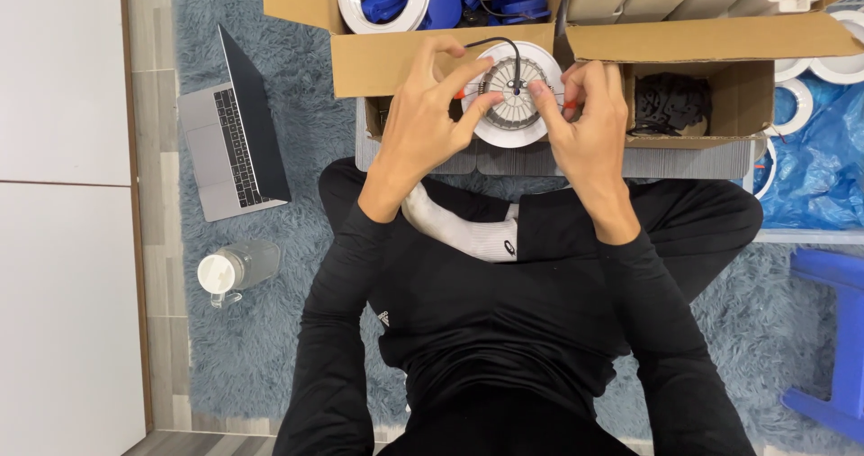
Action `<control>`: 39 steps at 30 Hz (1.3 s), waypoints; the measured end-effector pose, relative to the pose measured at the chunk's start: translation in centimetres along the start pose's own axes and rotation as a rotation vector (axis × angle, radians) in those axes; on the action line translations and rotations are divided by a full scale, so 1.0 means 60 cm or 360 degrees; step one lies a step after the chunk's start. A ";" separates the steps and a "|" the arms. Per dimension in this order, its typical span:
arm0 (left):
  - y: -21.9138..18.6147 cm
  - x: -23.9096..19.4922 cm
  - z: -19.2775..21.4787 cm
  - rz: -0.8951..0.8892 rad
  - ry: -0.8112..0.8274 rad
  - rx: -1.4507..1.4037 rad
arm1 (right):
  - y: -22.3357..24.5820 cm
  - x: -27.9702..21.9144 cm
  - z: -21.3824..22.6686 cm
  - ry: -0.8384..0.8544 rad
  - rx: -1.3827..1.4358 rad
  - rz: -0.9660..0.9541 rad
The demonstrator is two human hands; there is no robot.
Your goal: The person sits on a blue rug and assembles circular LED light fixtures by hand. They take a white plastic ring and a circular LED module from a cardboard box, connect the wires, and place the assembled unit into a clear plastic bin.
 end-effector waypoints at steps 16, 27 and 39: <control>-0.010 0.067 -0.053 -0.0668 0.0739 0.0480 | -0.004 -0.001 0.001 0.0040 0.0039 -0.0054; -0.014 0.090 -0.041 -0.0836 0.0638 0.0312 | 0.002 -0.002 0.018 0.0007 0.0174 -0.0025; -0.117 -0.012 0.029 -0.0522 0.0250 -0.0624 | 0.043 -0.091 0.051 0.0640 0.1252 0.0666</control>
Point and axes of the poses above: each hand's wrist, its own x-axis towards the middle knuckle, its own z-axis out of the back of the hand, y = z × x, the point moved 5 cm from there along x, towards the middle knuckle, and after that the axes turned 8 degrees about -z, right-handed, at the moved point
